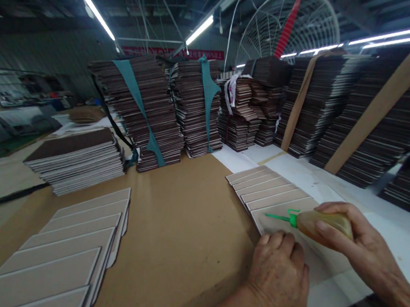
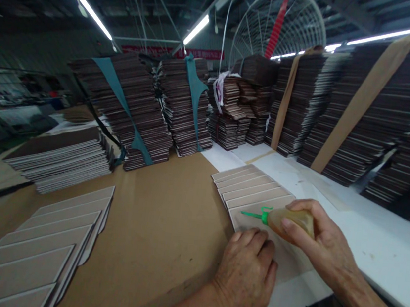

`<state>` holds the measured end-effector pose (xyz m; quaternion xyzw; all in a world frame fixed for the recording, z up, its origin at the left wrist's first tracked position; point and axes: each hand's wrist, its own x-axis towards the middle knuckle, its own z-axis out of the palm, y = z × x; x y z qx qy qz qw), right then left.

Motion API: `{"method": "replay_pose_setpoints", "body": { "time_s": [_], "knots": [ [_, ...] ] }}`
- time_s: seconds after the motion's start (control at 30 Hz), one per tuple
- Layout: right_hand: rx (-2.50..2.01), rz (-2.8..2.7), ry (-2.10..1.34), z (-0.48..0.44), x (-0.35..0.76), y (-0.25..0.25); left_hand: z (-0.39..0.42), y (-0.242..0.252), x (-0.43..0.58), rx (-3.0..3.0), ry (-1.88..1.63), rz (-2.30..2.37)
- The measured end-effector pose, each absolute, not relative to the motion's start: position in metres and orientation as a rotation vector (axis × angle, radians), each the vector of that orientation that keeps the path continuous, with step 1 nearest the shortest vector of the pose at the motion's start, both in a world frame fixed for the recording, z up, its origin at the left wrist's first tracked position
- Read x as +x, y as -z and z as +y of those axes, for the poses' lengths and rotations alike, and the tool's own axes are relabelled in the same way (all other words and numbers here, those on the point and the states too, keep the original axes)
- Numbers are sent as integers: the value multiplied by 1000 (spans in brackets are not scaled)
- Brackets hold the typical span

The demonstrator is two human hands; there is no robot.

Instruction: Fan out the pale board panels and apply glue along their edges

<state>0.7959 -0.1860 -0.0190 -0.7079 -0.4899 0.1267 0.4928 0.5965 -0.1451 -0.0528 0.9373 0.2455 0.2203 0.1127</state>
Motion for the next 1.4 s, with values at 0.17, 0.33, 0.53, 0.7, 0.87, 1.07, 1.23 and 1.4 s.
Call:
{"method": "replay_pose_setpoints", "body": {
  "time_s": [0.17,0.33,0.53,0.7,0.87,1.07,1.23,1.4],
  "knots": [
    [-1674,-1176,-220,-183,800,19,-146,54,597,2817,-647,747],
    [-1636,-1296,-183,-182,801,24,-146,56,598,2860,-693,724],
    [-1524,-1465,-52,-184,800,29,-144,58,599,2904,-732,706],
    [-1359,-1707,45,-183,792,25,-145,62,601,2911,-752,694],
    [-1234,-1876,125,-180,783,18,-146,64,601,2926,-794,699],
    [-1174,-2012,196,-176,778,12,-145,67,601,2908,-850,693],
    [-1265,-2018,223,-177,782,11,-143,68,601,2905,-885,696],
    [-1446,-1974,216,-181,791,14,-145,69,602,2921,-928,695]
  ]
}}
